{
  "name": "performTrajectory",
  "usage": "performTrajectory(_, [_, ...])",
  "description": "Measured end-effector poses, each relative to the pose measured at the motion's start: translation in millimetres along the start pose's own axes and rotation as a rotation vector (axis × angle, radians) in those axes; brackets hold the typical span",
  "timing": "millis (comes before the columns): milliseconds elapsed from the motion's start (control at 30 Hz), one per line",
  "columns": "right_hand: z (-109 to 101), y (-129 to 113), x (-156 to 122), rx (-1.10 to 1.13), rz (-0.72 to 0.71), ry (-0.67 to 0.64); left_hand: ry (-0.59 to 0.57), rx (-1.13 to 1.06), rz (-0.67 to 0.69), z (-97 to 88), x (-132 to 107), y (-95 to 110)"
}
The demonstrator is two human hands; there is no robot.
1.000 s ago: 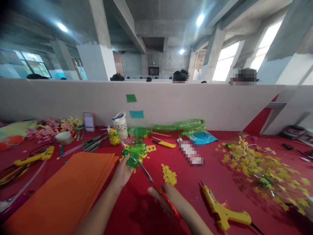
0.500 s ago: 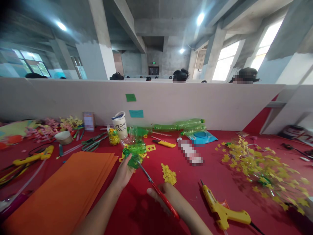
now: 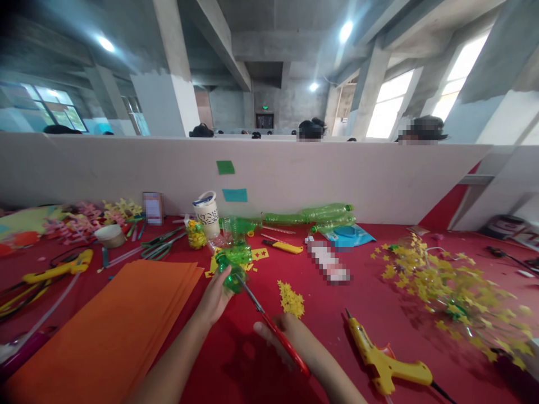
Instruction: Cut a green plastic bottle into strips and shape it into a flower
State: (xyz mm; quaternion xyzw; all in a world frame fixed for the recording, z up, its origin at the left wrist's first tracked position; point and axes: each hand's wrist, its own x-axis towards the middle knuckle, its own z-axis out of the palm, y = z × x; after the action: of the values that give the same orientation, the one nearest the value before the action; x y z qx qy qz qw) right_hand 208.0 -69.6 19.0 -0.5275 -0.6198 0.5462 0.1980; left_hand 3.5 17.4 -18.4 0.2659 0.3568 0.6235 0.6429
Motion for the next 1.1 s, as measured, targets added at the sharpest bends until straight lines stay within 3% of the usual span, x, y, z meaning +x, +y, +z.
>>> performTrajectory(400, [-3.7,-8.9,-3.6,-0.046,-0.001,-0.058,0.028,0.018,0.0,-0.8,-0.3,4.3])
performTrajectory(567, [-2.3,-6.5,-2.3,-0.051,0.043,-0.048,-0.011,0.026,-0.003,0.9,-2.1,3.5])
performTrajectory(833, [-0.7,1.3,0.6,-0.049,0.013,-0.015,0.029,0.035,-0.007,-1.4,0.2,3.3])
performTrajectory(1100, [0.5,-9.3,-4.1,-0.05,0.006,-0.009,-0.012,0.03,-0.007,-2.3,-0.6,1.7])
